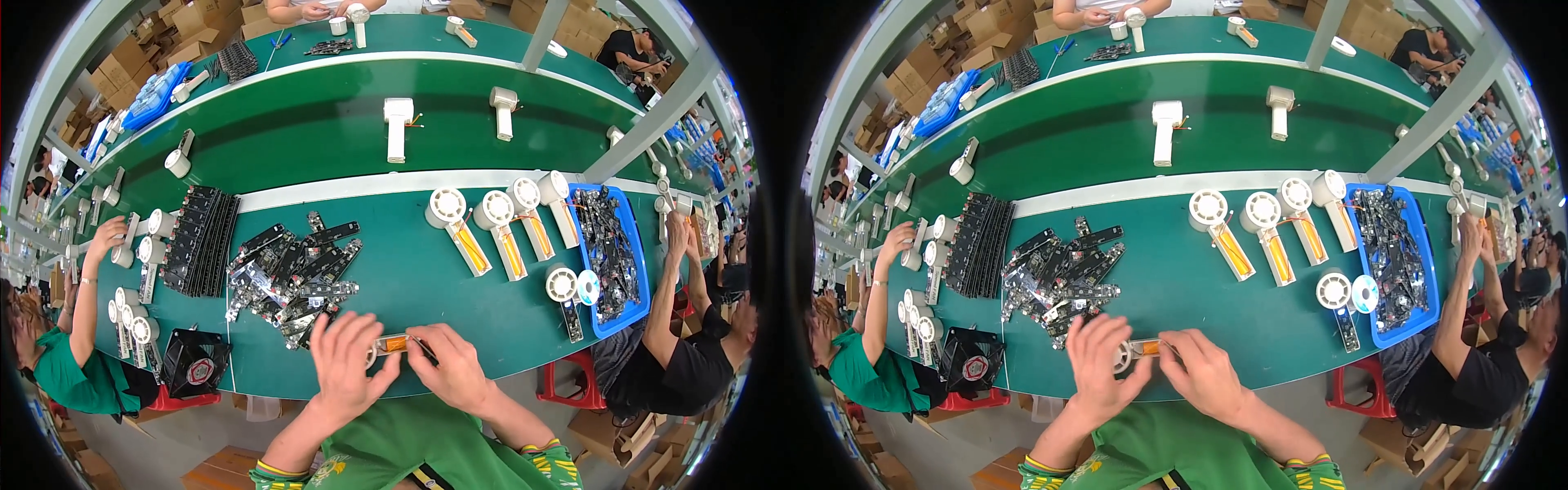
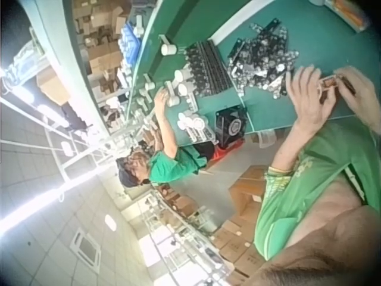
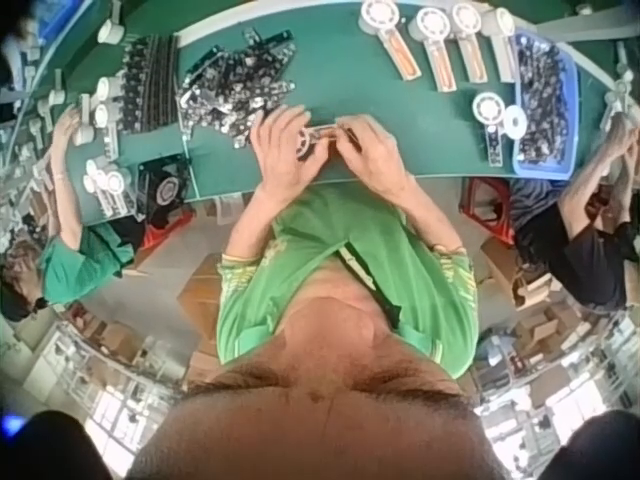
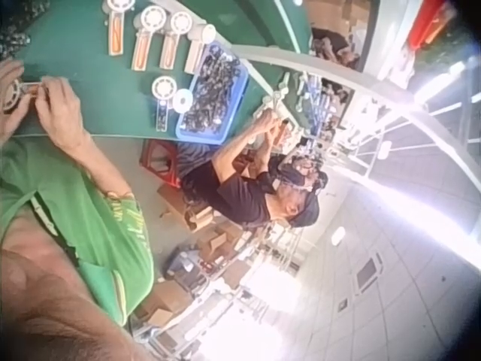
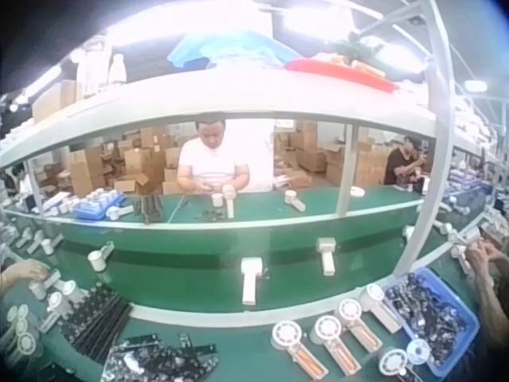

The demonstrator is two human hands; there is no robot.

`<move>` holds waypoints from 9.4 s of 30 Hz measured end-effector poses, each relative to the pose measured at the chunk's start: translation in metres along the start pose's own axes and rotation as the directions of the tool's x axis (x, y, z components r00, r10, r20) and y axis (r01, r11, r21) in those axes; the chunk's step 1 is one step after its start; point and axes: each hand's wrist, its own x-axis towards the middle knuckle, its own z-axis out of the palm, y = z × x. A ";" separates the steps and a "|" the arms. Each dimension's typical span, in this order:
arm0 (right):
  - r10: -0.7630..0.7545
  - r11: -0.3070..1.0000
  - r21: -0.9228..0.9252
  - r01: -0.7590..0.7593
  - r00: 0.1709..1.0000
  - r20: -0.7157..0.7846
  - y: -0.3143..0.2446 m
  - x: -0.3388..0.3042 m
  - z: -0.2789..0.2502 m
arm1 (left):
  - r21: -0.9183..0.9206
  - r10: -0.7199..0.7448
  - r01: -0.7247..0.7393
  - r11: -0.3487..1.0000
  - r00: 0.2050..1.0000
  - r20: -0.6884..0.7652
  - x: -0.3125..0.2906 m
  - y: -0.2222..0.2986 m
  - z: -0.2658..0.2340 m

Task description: The person assembles handheld fans by integrating internal components such as PCBs, motors, wires, and batteries into the fan housing on a production line. The wires are trimmed with nippers during assembly.

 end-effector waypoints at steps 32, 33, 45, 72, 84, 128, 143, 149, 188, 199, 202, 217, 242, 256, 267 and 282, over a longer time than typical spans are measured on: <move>-0.168 0.974 -0.178 0.143 0.976 -0.136 -0.002 0.000 0.020 | 0.016 0.035 -0.036 0.999 0.998 0.051 0.000 -0.004 0.015; -0.181 0.969 -0.195 0.153 0.974 -0.134 -0.002 0.000 0.020 | 0.018 0.036 -0.037 0.999 0.998 0.049 -0.001 -0.004 0.015; -0.234 0.952 -0.231 0.202 0.965 -0.118 0.000 0.007 0.017 | 0.034 0.037 -0.039 0.999 0.997 0.064 0.006 0.001 0.012; -0.010 0.977 -0.209 0.042 0.988 0.152 -0.016 0.013 -0.019 | -0.128 0.139 -0.108 0.986 0.956 0.259 0.010 -0.019 -0.008; 0.003 0.999 0.025 -0.021 0.828 0.560 -0.004 0.030 -0.035 | -0.034 0.197 -0.199 0.979 0.906 0.375 0.019 -0.029 -0.023; -0.123 0.990 -0.029 0.140 0.938 0.323 0.010 0.036 -0.014 | -0.299 0.194 -0.091 0.950 0.922 0.335 0.009 -0.040 -0.026; -0.189 0.980 0.036 0.196 0.857 0.479 0.018 0.047 -0.017 | -0.257 0.086 0.053 0.965 0.862 0.499 0.018 -0.040 -0.028; 0.045 0.985 0.113 -0.133 0.819 0.572 0.016 0.034 -0.023 | -0.335 0.329 -0.162 0.928 0.777 0.537 0.029 -0.049 -0.033; 0.089 0.965 0.243 -0.101 0.994 0.058 0.071 0.066 0.049 | -0.626 -0.757 0.596 0.503 0.653 0.014 0.255 -0.291 0.042; 0.249 0.896 0.359 -0.260 0.965 0.076 0.067 0.079 0.048 | -0.208 -0.822 0.810 0.548 0.475 -0.315 0.267 -0.327 0.045; 0.252 0.905 0.332 -0.266 0.964 0.087 0.066 0.082 0.045 | -0.084 -0.718 0.756 0.649 0.572 -0.398 0.264 -0.328 0.047; 0.207 0.923 0.317 -0.220 0.976 0.075 0.062 0.070 0.050 | -0.015 -0.499 0.505 0.863 0.858 0.121 0.270 -0.257 0.060; -0.063 0.951 -0.245 0.186 0.897 0.437 0.026 0.044 -0.024 | 0.206 0.052 -0.095 0.974 0.978 0.203 0.113 -0.095 -0.001; -0.145 0.944 -0.211 0.252 0.896 0.421 0.023 0.041 -0.035 | -0.018 0.131 -0.130 0.991 0.985 0.114 0.128 -0.103 0.012; 0.011 0.961 0.276 -0.033 0.997 0.080 -0.010 0.073 -0.052 | -0.218 0.497 -0.483 0.848 0.868 0.007 0.105 -0.020 0.004; 0.555 0.420 0.756 -0.502 0.801 0.224 0.059 0.017 -0.048 | -0.295 0.437 -0.400 0.868 0.896 0.073 0.019 -0.029 0.036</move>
